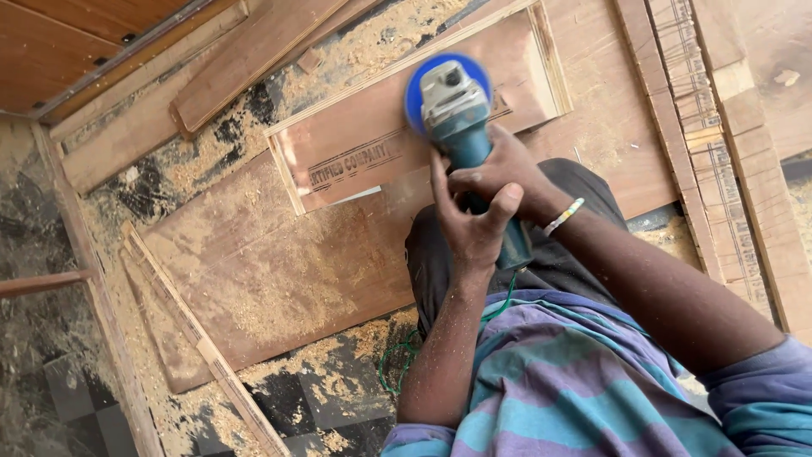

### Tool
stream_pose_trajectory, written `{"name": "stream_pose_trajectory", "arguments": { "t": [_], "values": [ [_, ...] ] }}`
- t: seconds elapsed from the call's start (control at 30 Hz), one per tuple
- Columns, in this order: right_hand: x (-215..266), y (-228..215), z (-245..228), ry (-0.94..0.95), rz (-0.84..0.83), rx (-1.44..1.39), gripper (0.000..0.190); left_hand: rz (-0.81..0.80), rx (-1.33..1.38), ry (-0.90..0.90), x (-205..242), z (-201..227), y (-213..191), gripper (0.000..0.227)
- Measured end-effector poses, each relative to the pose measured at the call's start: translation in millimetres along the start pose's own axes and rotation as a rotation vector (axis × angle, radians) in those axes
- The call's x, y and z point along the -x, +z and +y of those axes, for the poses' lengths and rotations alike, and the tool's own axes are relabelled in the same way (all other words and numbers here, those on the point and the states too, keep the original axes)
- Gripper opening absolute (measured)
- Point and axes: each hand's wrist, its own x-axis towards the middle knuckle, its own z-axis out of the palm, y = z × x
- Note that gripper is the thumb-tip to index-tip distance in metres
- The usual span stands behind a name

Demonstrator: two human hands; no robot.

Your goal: The recorder uses an angle grinder with a sanding disc to smooth the edges of a small wooden box or drawer component in a workshop.

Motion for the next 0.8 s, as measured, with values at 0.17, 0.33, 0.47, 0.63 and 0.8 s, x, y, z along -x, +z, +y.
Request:
{"name": "stream_pose_trajectory", "arguments": {
  "t": [0.17,0.33,0.47,0.63,0.8],
  "values": [
    [0,10,-4,0.014,0.003,0.242,0.066,0.066,0.097,0.021,5,4,-4,0.126],
    [5,-29,14,0.096,0.035,0.293,0.069,0.033,0.169,0.042,9,-20,26,0.120],
    [12,-51,37,-0.077,0.079,0.237,0.053,-0.011,0.082,0.132,21,-22,48,0.101],
    [18,-39,29,-0.074,0.031,0.204,0.053,-0.100,0.193,0.162,26,1,48,0.104],
    [25,-1,-3,-0.015,-0.020,0.186,0.060,0.063,0.164,0.198,27,-11,10,0.081]
  ]
}}
